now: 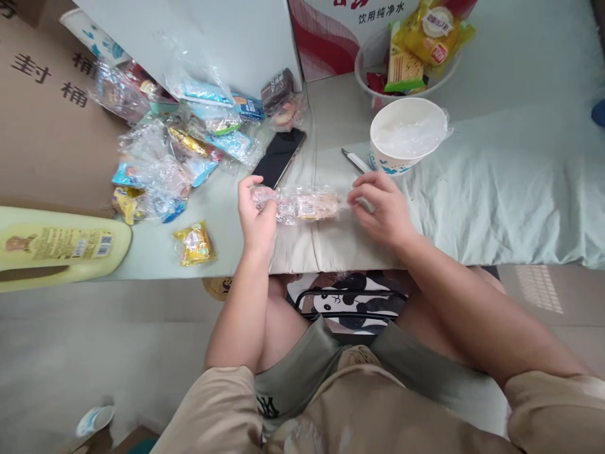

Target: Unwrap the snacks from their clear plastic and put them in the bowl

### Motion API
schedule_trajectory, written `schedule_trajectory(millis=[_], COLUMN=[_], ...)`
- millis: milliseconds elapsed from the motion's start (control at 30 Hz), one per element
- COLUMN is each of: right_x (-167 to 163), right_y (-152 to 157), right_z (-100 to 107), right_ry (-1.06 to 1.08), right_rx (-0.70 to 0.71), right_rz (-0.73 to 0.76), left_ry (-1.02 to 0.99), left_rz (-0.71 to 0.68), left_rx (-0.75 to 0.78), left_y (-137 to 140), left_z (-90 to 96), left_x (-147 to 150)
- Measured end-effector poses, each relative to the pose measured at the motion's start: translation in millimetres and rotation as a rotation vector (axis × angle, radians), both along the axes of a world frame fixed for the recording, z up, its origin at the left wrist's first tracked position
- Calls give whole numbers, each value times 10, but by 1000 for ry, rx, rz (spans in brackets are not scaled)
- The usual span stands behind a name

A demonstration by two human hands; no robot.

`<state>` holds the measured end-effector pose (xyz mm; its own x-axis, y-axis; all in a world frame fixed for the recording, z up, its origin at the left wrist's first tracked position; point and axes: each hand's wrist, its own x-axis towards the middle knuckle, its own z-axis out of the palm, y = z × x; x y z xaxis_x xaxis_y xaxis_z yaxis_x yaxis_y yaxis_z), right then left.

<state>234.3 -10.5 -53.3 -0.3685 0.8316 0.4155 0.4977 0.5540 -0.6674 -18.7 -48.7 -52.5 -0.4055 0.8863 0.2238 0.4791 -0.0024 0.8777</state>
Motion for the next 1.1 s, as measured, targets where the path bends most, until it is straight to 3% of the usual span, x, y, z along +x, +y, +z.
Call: schedule_trajectory(millis=[67, 133, 300, 500, 567, 667, 767, 833, 933, 1000, 1100], right_x=[67, 91, -21, 2, 52, 95, 90, 72, 36, 1, -82], right_y=[7, -4, -77, -193, -257, -315, -293, -263, -251, -271, -323], right_z=[13, 24, 59, 210, 259, 288, 283, 274, 243, 214, 192], right_ry=[46, 74, -73, -165, -164, -205, -247, -221, -269, -360, -467], right_rx=[8, 4, 40, 187, 88, -182, -355, -395, -316, -231, -161], right_rz=[-134, -160, 85, 148, 252, 442, 514, 489, 280, 130, 73], left_ry=[83, 195, 356, 254, 333, 456, 407, 278, 4, -76, 127], left_rz=[-49, -149, -226, -214, -208, -275, -363, -487, -744, -636, -276], left_rx=[-52, -98, -33, 59, 35, -23, -11, -63, -327, -350, -144], left_y=[-67, -136, -287, -368, -335, -289, -346, -436, -532, -514, -389], left_z=[34, 79, 202, 258, 251, 282, 391, 474, 525, 490, 385], left_x=[-103, -166, -196, -260, -260, -227, -194, -193, -220, -229, -195])
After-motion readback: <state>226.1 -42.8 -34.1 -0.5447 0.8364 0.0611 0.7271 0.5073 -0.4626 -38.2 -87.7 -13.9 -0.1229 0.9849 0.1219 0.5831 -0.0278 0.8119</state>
